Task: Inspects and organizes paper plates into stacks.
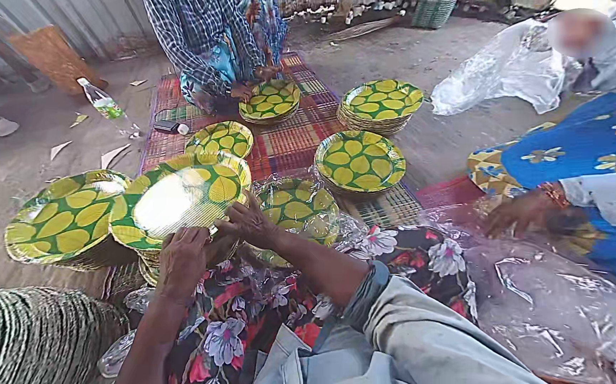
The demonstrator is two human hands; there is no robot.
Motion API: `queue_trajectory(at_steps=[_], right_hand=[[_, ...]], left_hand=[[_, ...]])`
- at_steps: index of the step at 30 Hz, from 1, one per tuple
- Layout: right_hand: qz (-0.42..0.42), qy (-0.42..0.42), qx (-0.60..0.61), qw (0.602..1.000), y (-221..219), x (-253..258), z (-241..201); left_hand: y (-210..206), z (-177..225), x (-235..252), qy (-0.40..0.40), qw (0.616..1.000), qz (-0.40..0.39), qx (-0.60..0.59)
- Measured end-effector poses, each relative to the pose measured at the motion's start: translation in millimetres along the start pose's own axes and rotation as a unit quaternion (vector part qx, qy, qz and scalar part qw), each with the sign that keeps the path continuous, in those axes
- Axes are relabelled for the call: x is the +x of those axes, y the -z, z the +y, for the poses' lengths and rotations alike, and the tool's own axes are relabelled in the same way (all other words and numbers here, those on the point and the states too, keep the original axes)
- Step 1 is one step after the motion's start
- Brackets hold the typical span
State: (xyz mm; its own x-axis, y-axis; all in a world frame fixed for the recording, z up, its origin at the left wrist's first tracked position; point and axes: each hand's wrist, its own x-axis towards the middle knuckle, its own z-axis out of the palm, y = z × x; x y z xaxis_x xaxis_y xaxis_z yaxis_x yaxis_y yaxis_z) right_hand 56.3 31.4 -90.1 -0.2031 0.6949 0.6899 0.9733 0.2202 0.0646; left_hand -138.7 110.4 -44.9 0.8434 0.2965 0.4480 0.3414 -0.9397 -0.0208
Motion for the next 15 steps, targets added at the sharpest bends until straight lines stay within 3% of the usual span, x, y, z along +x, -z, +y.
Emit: queue_trajectory(at_steps=[2, 4, 7, 10, 11, 15], right_hand=[[0.020, 0.008, -0.013, 1.000, 7, 1, 8], [-0.027, 0.004, -0.006, 1.000, 15, 3, 13], [-0.153, -0.011, 0.050, 0.987, 18, 3, 13], [-0.177, -0.027, 0.114, 0.977, 8, -7, 13], [-0.178, -0.029, 0.120, 0.976, 8, -8, 10], [-0.163, -0.064, 0.146, 0.974, -5, 5, 11]], left_hand=[[8, 7, 13, -0.004, 1.000, 0.002, 0.015], [10, 12, 25, 0.007, 0.999, -0.032, 0.015], [-4, 10, 24, 0.042, 0.991, -0.120, -0.029], [-3, 16, 18, 0.113, 0.959, -0.251, -0.064], [-3, 16, 15, 0.120, 0.955, -0.262, -0.061], [-12, -6, -2, 0.138, 0.981, -0.127, -0.049]])
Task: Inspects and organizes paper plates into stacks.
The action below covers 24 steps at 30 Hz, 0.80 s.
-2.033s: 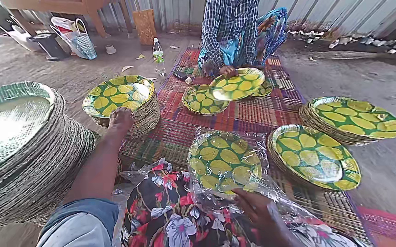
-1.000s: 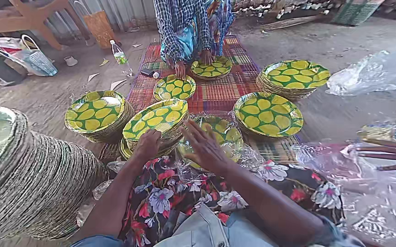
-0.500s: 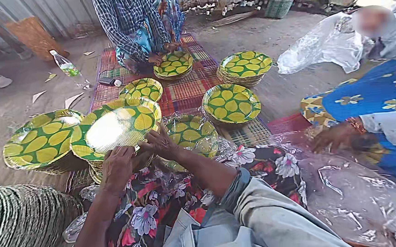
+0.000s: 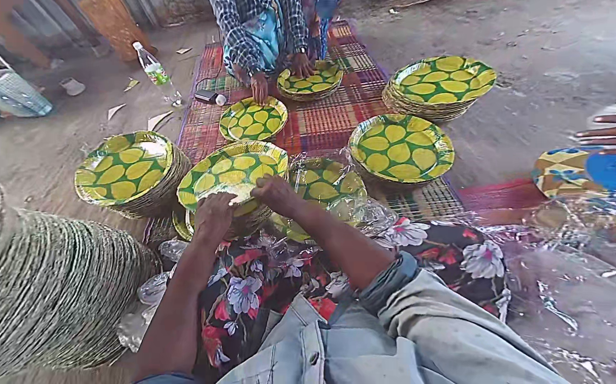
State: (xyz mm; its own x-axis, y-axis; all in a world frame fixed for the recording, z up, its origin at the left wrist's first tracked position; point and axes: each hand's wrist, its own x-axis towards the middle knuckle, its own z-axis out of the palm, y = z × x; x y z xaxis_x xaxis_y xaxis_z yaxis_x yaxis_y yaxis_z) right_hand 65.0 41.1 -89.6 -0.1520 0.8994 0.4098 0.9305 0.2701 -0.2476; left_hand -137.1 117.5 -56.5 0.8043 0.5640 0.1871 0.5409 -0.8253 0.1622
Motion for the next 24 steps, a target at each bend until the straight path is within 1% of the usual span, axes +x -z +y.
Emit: queue_trajectory(at_steps=[1, 2, 3, 4, 7, 8, 9, 10, 12, 13, 15, 16, 18, 20, 21, 22, 23, 24], right_hand=[[0.000, -0.010, 0.002, 1.000, -1, 8, 0], [-0.026, -0.025, 0.010, 0.999, -1, 15, -2], [-0.064, -0.037, 0.016, 0.997, 0, 20, -5], [-0.106, -0.041, 0.014, 0.993, -1, 25, -7], [-0.245, -0.035, -0.005, 0.969, -12, 23, -8], [-0.272, -0.038, -0.012, 0.962, -14, 21, -8], [-0.277, -0.036, -0.021, 0.960, -15, 18, -8], [-0.254, -0.031, -0.026, 0.966, -19, 14, -8], [-0.203, -0.013, -0.037, 0.978, -29, 7, -5], [-0.185, -0.004, -0.044, 0.982, -33, 4, -4], [-0.155, 0.011, -0.057, 0.986, -38, 3, -2], [-0.137, 0.015, -0.062, 0.989, -37, 3, -2], [-0.088, 0.013, -0.052, 0.995, -29, 10, -2], [-0.029, -0.006, -0.042, 0.999, -13, 22, -2], [0.004, -0.016, -0.045, 0.999, -2, 30, -1], [0.029, -0.032, -0.036, 0.998, 12, 37, -2], [0.052, -0.049, -0.023, 0.997, 28, 44, -4], [0.064, -0.067, -0.007, 0.996, 45, 49, -7]], left_hand=[[1, -6, 2, 0.024, 0.999, 0.021, -0.009], [-1, -13, 3, 0.050, 0.998, 0.030, -0.019], [-2, -19, 3, 0.075, 0.997, 0.022, -0.025], [-3, -23, 5, 0.094, 0.995, -0.008, -0.023], [-15, -30, 8, 0.119, 0.977, -0.176, -0.019], [-20, -32, 10, 0.116, 0.969, -0.217, -0.024], [-23, -34, 13, 0.114, 0.963, -0.243, -0.023], [-26, -36, 16, 0.109, 0.960, -0.256, -0.022], [-29, -41, 19, 0.092, 0.961, -0.255, -0.049], [-29, -43, 19, 0.084, 0.964, -0.242, -0.075], [-23, -43, 18, 0.091, 0.973, -0.179, -0.111], [-19, -41, 17, 0.107, 0.980, -0.121, -0.113], [-12, -39, 17, 0.144, 0.983, 0.028, -0.113], [-7, -41, 16, 0.193, 0.960, 0.159, -0.123], [-5, -42, 15, 0.224, 0.937, 0.221, -0.154], [-5, -42, 13, 0.256, 0.904, 0.273, -0.208], [-6, -43, 14, 0.287, 0.856, 0.318, -0.288], [-7, -41, 15, 0.324, 0.792, 0.341, -0.388]])
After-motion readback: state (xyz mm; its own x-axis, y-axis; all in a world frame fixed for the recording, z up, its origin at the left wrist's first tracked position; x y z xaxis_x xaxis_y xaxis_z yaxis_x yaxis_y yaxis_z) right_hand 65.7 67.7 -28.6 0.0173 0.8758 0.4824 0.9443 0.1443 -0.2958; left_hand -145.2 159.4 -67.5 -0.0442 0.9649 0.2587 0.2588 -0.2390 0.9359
